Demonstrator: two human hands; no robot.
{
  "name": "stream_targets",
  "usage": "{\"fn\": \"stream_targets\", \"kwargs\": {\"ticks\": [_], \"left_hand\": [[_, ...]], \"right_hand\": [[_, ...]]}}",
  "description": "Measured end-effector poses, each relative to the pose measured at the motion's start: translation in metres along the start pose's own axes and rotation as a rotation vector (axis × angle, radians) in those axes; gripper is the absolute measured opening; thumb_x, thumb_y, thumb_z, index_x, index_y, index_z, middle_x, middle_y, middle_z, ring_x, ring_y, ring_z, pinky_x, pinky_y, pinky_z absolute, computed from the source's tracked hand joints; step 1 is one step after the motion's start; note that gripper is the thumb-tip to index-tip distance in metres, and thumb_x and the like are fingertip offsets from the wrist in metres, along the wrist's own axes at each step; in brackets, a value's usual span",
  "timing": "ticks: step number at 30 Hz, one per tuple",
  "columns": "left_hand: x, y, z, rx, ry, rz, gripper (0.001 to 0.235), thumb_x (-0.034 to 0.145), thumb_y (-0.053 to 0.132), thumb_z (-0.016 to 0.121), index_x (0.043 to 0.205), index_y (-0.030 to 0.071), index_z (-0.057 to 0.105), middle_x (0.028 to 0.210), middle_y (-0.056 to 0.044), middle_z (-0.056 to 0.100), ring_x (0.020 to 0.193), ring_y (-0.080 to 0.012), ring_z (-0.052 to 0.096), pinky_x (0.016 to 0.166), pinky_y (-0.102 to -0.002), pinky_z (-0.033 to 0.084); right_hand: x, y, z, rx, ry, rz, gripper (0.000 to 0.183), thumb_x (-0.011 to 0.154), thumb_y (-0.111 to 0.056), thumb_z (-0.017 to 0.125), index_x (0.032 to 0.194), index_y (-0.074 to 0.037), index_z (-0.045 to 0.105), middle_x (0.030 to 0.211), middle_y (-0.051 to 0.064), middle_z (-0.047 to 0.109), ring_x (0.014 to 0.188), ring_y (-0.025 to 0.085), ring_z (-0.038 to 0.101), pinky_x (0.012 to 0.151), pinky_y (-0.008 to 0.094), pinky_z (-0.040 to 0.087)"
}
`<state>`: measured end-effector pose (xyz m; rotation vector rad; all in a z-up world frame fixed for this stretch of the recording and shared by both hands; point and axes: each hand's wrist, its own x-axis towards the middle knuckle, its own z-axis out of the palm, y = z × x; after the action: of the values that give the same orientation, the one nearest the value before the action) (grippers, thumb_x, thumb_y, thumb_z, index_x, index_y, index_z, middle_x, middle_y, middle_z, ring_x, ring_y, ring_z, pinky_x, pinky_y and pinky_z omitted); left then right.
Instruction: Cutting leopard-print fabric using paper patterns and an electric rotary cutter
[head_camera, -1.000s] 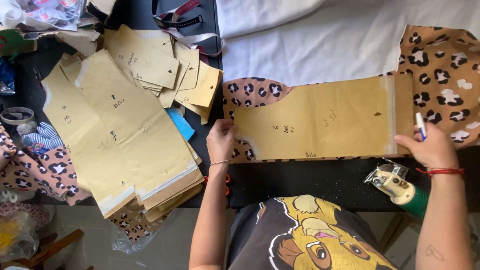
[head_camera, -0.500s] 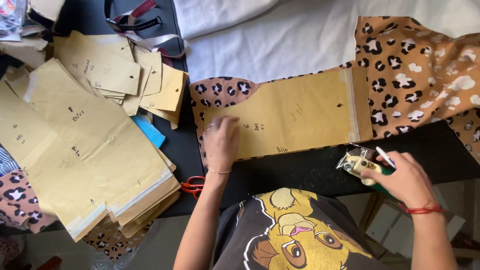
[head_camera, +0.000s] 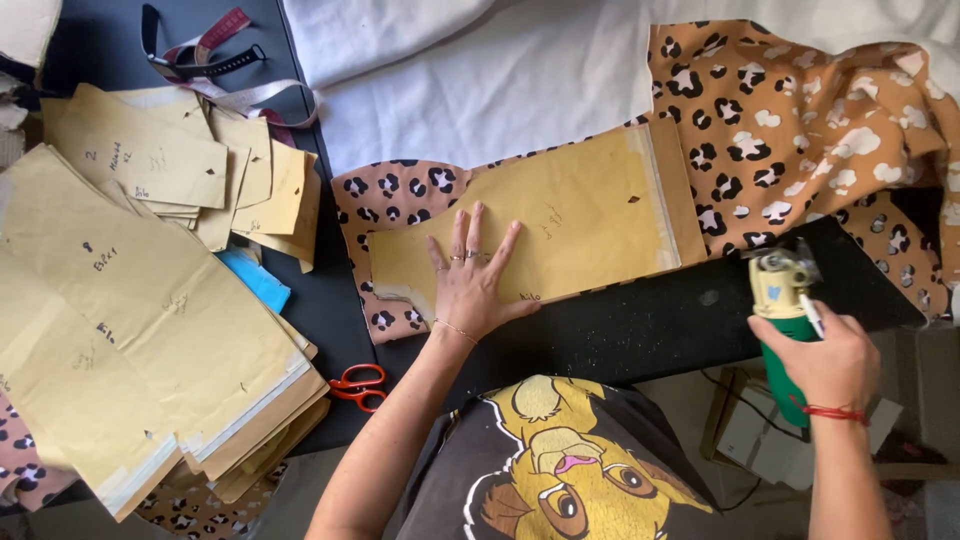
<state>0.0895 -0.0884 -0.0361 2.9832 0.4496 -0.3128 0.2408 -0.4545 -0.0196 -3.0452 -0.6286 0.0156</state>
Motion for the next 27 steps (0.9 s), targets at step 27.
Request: {"fn": "stream_targets", "kwargs": {"ticks": [27], "left_hand": [[-0.005, 0.0, 0.01, -0.008, 0.14, 0.013, 0.109, 0.054, 0.086, 0.05, 0.139, 0.029, 0.013, 0.143, -0.014, -0.004, 0.132, -0.0312, -0.004, 0.095, -0.063, 0.009]], "right_hand": [[0.081, -0.046, 0.055, 0.838, 0.546, 0.341, 0.028, 0.086, -0.007, 0.063, 0.082, -0.004, 0.035, 0.077, 0.008, 0.051, 0.068, 0.018, 0.051, 0.064, 0.034, 0.046]]}}
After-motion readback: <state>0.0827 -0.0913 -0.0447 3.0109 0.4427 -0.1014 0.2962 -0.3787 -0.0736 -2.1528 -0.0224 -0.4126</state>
